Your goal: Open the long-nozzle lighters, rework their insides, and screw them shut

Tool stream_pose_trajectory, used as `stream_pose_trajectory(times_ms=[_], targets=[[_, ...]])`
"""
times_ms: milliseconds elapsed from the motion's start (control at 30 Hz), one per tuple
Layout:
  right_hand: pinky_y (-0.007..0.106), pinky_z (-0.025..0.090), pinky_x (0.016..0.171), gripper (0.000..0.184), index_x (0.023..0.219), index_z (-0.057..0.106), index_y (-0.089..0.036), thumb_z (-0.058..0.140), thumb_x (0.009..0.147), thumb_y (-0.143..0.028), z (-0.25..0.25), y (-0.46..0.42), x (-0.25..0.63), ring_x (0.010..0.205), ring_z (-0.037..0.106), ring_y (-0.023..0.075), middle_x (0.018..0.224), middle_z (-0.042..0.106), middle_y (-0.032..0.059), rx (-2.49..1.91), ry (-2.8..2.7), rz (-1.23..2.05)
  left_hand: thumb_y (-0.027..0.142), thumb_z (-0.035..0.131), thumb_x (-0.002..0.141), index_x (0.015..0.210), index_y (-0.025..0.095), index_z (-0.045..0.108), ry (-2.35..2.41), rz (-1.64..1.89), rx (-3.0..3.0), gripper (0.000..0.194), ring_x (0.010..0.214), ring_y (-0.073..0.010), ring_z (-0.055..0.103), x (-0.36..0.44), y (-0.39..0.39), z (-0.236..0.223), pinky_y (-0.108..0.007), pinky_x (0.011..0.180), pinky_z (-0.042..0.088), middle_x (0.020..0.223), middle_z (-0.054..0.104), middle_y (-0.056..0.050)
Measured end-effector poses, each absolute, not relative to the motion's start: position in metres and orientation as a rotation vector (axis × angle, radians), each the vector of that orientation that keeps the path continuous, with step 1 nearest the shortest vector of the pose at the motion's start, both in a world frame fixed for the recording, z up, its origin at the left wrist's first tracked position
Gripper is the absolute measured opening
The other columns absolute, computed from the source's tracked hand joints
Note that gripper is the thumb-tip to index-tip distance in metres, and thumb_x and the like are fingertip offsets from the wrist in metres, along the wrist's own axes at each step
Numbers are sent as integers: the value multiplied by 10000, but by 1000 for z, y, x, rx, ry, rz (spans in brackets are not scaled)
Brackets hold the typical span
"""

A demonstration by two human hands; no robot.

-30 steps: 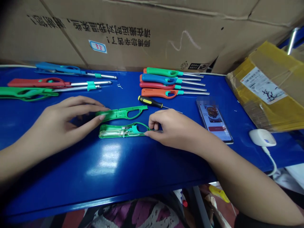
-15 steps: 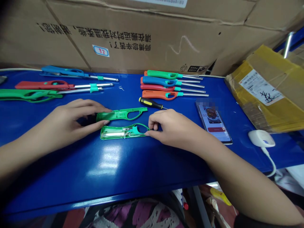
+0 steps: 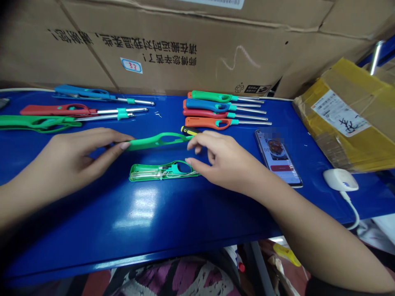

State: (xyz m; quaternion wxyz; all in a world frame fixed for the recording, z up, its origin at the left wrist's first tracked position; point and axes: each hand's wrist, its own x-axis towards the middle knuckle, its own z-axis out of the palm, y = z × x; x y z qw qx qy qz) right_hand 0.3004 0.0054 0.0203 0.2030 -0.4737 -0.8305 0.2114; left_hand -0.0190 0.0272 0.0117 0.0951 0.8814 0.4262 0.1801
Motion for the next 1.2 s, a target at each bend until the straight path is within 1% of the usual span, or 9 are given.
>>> stream_pose_trajectory(times_ms=[100,200,300,433,533,767,867,1067,1200], targets=[[312,447,631,334,1253,664,-200,730,940,-295,23,5,299,691,530,137,1176,666,98,-1250,-2275,373,483,544,1054,1160,195,740,1314,626,2403,365,952,-211,723,-12,19,20,-332,880,585,1136,796,-31],[343,469,671,450,1389,609,-227,720,963,-325,25,4,297,831,591,198,1300,636,136,-1224,-2304,288,548,597,1006,1122,214,779,1290,659,2177,397,908,-209,744,-6,14,22,-313,841,618,1078,825,-8],[324,452,656,434,1369,638,-228,736,961,-337,24,4,296,827,595,190,1205,682,104,-1192,-2304,357,493,621,986,1053,224,805,1195,624,2058,333,811,-178,754,-2,12,22,-250,714,627,975,835,9],[277,392,608,128,1040,750,-208,743,953,-301,18,4,294,662,513,118,865,695,4,-1155,-2331,600,462,612,992,1017,229,816,1136,594,2021,310,656,-150,714,1,11,20,-230,599,603,830,810,9],[271,368,601,96,899,748,-194,721,955,-268,16,4,291,599,463,95,734,657,-27,-1181,-2319,736,493,604,1008,1026,261,819,1136,597,2082,316,739,-184,747,0,9,18,-241,580,589,909,821,-1],[275,356,587,167,838,775,-179,694,957,-264,8,4,283,597,472,96,714,650,-12,-1187,-2225,827,463,732,957,1157,261,776,949,648,2446,288,924,-193,729,-2,6,13,-280,790,601,1089,769,-27],[276,356,584,172,832,777,-175,696,951,-269,4,6,282,589,457,96,701,633,-17,-1207,-2196,826,420,693,996,1201,241,756,888,641,2606,279,988,-217,708,-4,8,9,-331,865,585,1115,755,-48],[276,395,650,173,1073,781,-192,717,944,-287,3,8,285,676,512,121,797,666,-6,-1229,-2289,691,406,628,1040,1222,227,751,892,577,2727,284,974,-234,691,-7,11,4,-377,863,563,1105,749,-63],[279,445,712,229,1097,766,-210,773,897,-321,6,8,288,848,617,165,925,683,28,-1196,-2380,727,431,607,1047,1231,240,752,889,528,2732,303,976,-236,696,-8,11,4,-376,863,559,1109,753,-65]])
